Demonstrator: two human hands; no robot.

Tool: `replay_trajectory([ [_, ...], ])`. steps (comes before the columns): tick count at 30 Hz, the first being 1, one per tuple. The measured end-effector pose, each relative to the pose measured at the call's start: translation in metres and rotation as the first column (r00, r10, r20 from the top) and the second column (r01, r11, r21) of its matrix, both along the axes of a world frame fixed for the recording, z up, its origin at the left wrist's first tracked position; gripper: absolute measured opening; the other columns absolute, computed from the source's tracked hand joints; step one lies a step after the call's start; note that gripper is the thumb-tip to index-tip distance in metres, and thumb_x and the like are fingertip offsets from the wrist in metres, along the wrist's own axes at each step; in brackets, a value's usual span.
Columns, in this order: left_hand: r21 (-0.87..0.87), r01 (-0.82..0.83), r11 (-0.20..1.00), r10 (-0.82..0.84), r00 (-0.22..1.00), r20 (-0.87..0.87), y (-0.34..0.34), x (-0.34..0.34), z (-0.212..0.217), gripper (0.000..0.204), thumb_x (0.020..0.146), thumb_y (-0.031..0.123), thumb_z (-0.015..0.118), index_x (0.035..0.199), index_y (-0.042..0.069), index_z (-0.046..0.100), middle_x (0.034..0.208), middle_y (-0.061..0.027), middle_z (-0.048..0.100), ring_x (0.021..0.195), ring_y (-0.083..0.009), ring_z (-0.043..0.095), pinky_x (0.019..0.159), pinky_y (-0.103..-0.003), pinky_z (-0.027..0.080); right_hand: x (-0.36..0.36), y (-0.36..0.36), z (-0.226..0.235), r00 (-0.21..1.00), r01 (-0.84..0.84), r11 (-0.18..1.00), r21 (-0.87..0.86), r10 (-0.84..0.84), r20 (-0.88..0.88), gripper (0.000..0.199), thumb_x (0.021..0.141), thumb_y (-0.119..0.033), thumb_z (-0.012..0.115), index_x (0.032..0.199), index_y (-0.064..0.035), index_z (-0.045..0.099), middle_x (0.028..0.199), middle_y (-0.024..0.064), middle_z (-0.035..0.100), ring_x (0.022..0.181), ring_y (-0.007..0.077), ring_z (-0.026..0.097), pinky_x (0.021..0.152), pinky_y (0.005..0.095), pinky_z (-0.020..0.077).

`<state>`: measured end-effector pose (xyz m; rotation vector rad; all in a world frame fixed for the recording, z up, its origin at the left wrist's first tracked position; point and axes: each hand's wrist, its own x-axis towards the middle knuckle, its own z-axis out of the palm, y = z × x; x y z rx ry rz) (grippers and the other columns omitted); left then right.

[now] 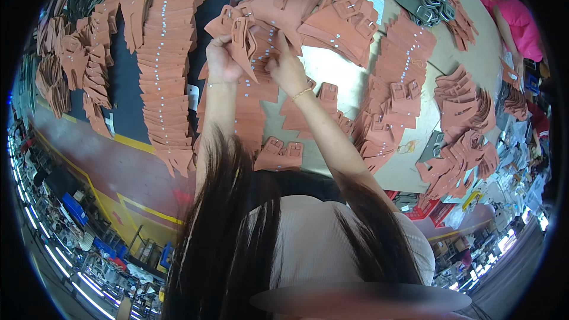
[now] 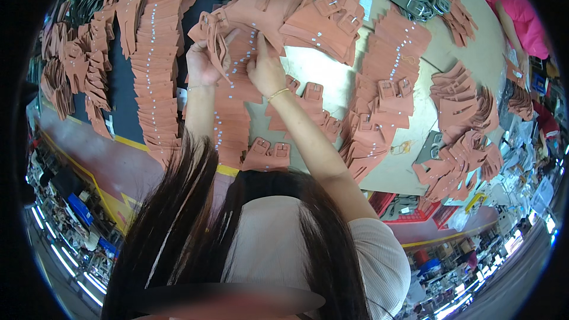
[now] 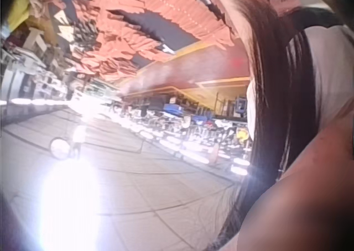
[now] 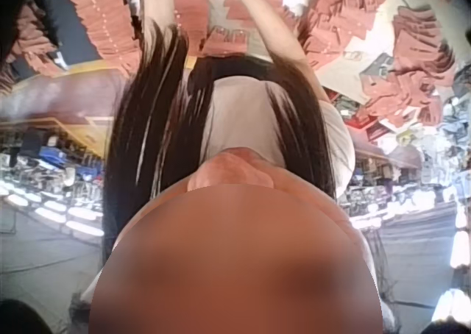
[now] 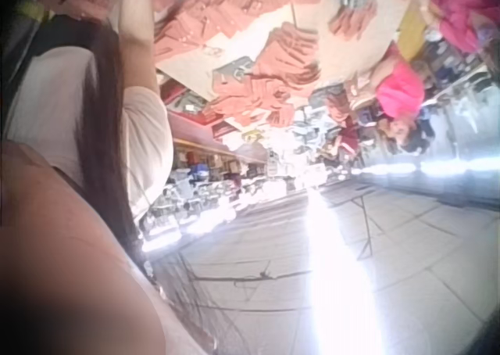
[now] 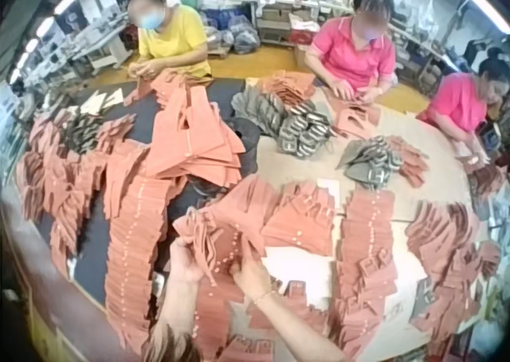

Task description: The person folds small pink fabric pieces on a table and stacks them into neat piles. They then handle a stack of grey fabric pieces with buckles, separating and restacking them.

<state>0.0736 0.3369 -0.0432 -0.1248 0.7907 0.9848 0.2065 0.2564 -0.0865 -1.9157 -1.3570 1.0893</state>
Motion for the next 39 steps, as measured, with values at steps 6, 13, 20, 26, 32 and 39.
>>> replay_trajectory([
  [6,0.005,0.064,0.998,-0.064,0.997,0.041,0.001,0.004,-0.004,0.049,0.073,0.013,0.049,0.121,0.003,0.052,0.135,-0.0353,0.032,0.086,-0.0228,0.065,0.054,-0.028,0.054,-0.002,0.000,-0.002,1.000,0.011,1.000,0.000,-0.011,-0.005,0.072,0.075,-0.010,0.053,0.140,-0.0019,0.023,0.068,0.0232,0.061,0.062,0.0389,0.060,0.062,0.0473,0.0497],
  [13,-0.071,0.000,0.997,0.000,1.000,0.001,0.009,0.011,-0.018,0.045,0.073,0.013,0.049,0.116,-0.001,0.055,0.129,-0.0351,0.040,0.094,-0.0262,0.064,0.055,-0.030,0.055,0.003,0.000,-0.002,1.000,-0.016,0.999,-0.044,0.017,0.004,0.074,0.076,-0.011,0.054,0.142,-0.0054,0.020,0.073,0.0215,0.062,0.066,0.0362,0.062,0.064,0.0437,0.0494],
  [20,0.002,0.168,0.986,-0.168,0.984,-0.057,0.027,0.021,-0.009,0.040,0.073,0.010,0.049,0.111,-0.001,0.057,0.130,-0.0338,0.039,0.085,-0.0240,0.065,0.055,-0.028,0.053,-0.001,-0.005,-0.002,0.923,0.180,0.984,0.008,-0.166,-0.348,0.058,0.081,-0.010,0.050,0.135,-0.0051,0.031,0.080,0.0164,0.065,0.058,0.0259,0.059,0.055,0.0370,0.0480],
  [26,-0.061,0.229,0.971,-0.224,0.970,0.092,0.044,0.022,0.001,0.034,0.071,0.005,0.050,0.103,-0.003,0.058,0.140,-0.0318,0.023,0.061,-0.0170,0.060,0.050,-0.025,0.049,-0.002,0.003,-0.001,-0.456,0.239,0.704,-0.669,-0.527,-0.717,0.021,0.092,-0.011,0.042,0.112,-0.0085,0.047,0.092,0.0075,0.066,0.052,0.0083,0.050,0.050,0.0247,0.0441],
  [32,-0.136,0.277,0.951,-0.250,0.950,0.185,0.048,0.020,-0.002,0.032,0.073,0.004,0.051,0.103,-0.005,0.058,0.140,-0.0291,0.022,0.062,-0.0156,0.059,0.052,-0.024,0.051,-0.004,0.011,0.003,-0.813,0.147,0.597,-0.789,-0.381,-0.440,0.010,0.094,-0.016,0.043,0.102,-0.0116,0.049,0.094,0.0052,0.065,0.056,0.0092,0.054,0.051,0.0251,0.0474],
  [39,-0.205,0.277,0.939,-0.204,0.926,0.319,0.053,0.013,-0.010,0.033,0.080,0.007,0.048,0.109,-0.003,0.057,0.140,-0.0277,0.020,0.065,-0.0178,0.063,0.054,-0.025,0.055,-0.013,0.030,-0.009,-0.664,0.222,0.565,-0.795,-0.510,-0.547,0.012,0.093,-0.023,0.051,0.095,-0.0113,0.056,0.089,0.0034,0.064,0.056,0.0091,0.054,0.048,0.0240,0.0469],
])
